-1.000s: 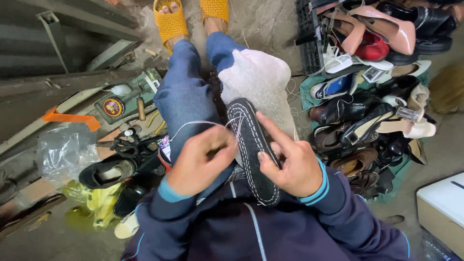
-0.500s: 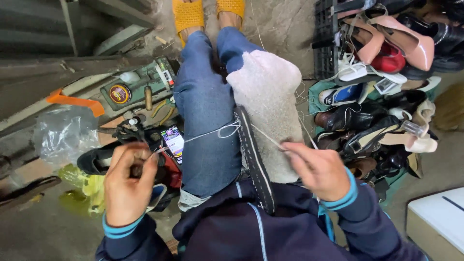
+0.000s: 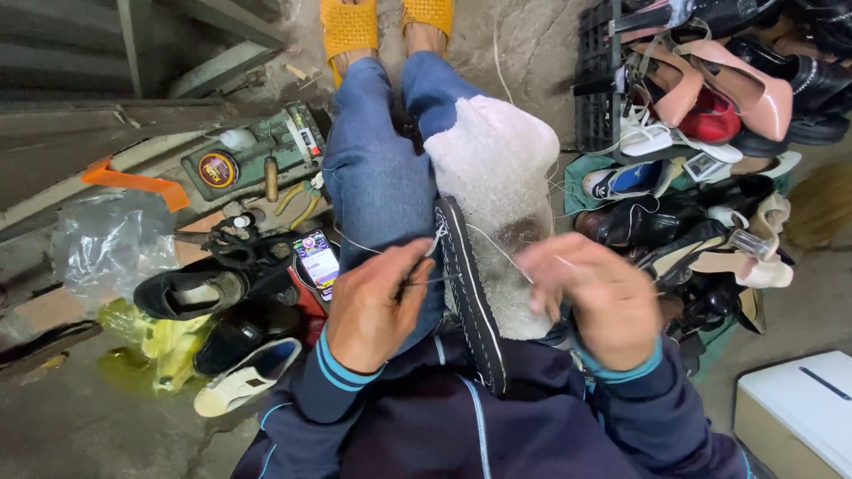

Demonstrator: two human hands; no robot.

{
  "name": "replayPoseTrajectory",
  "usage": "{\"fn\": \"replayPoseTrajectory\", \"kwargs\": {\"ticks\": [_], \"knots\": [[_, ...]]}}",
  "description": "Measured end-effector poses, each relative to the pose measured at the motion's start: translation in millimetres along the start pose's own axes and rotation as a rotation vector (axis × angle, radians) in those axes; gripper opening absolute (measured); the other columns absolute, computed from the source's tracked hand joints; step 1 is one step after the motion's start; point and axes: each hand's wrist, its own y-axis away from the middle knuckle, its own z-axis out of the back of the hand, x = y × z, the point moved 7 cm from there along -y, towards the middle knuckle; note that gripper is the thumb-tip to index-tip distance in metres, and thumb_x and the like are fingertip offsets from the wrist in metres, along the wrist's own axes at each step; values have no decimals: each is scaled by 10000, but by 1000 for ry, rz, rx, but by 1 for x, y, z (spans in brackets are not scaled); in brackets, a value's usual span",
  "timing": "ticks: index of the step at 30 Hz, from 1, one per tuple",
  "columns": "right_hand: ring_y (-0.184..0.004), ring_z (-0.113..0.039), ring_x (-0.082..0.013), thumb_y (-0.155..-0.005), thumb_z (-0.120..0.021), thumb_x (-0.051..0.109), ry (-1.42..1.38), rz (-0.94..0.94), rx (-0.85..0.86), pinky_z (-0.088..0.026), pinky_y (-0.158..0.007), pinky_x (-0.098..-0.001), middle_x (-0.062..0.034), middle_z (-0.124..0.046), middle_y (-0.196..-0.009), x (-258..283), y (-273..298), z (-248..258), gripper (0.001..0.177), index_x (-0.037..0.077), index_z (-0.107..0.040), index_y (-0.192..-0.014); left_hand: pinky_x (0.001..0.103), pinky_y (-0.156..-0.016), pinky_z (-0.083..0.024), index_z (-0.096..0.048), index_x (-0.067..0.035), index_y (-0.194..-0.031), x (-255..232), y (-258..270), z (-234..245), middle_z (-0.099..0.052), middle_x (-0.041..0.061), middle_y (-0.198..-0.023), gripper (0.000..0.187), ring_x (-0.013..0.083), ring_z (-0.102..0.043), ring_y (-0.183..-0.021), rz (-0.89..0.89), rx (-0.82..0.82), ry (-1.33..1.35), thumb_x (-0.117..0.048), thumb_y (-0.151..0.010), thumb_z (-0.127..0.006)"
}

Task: Hand-stitching a black rubber sole onto a white fuzzy slipper using a needle and thread.

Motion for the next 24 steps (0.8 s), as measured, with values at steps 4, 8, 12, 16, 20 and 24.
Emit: {"fn": "replayPoseTrajectory", "kwargs": {"ticks": [4, 8, 12, 16, 20, 24], "knots": [[-1125, -699, -356, -1050, -485, 83, 599, 354, 178, -577, -1023, -415, -235, -693, -1215, 0, 3, -29, 273, -98, -615, -1208, 358, -576, -491, -694, -95, -1224, 9, 5, -9, -626, -12, -715, 267, 200, -621, -613, 65, 18, -2, -53, -972, -615], [-738, -728, -288, -966, -611, 73, 768, 376, 63, -598, -619, -354, -98, -739, -949, -37, 28, -23, 225, 25, -735, -1147, 331, -528, -557, -712, 5, -1212, 7, -1, -13, -683, 34, -631, 294, 276, -686, -550, 31, -26, 107, 32, -933, -625], [-678, -640, -221, -991, -593, 47, 570, 214, 159, -543, -658, -340, -151, -736, -994, -39, 36, -19, 262, -68, -653, -1219, 343, -529, -473, -658, -78, -1252, 2, 0, -17, -585, -65, -705, 522, 166, -617, -618, -46, 32, -80, 102, -778, -533], [-750, -557, -134, -819, -586, 726, 404, -48, 355, -499, -569, -263, -80, -615, -1129, -51, 58, -20, 1031, -40, -443, -1494, 346, -762, -594, -691, -43, -1240, -4, -1, 7, -740, 29, -903, 246, 204, -758, -825, -8, -24, 38, -38, -998, -645], [-967, -593, -362, -851, -700, 440, 628, 140, 367, -494, -870, -434, -218, -589, -1129, -43, 71, -23, 683, -85, -526, -1251, 316, -797, -515, -670, -29, -1272, 14, 30, 52, -640, 151, -1150, 260, 204, -603, -812, 115, -60, 27, -69, -1015, -664], [-930, -699, -214, -893, -604, 266, 531, -129, 105, -554, -875, -347, -140, -732, -1076, -63, 75, 19, 548, -61, -586, -1332, 321, -725, -513, -724, -72, -1143, 45, 86, 73, -657, 75, -1170, 255, 174, -594, -695, 328, 96, -55, -173, -913, -766]]}}
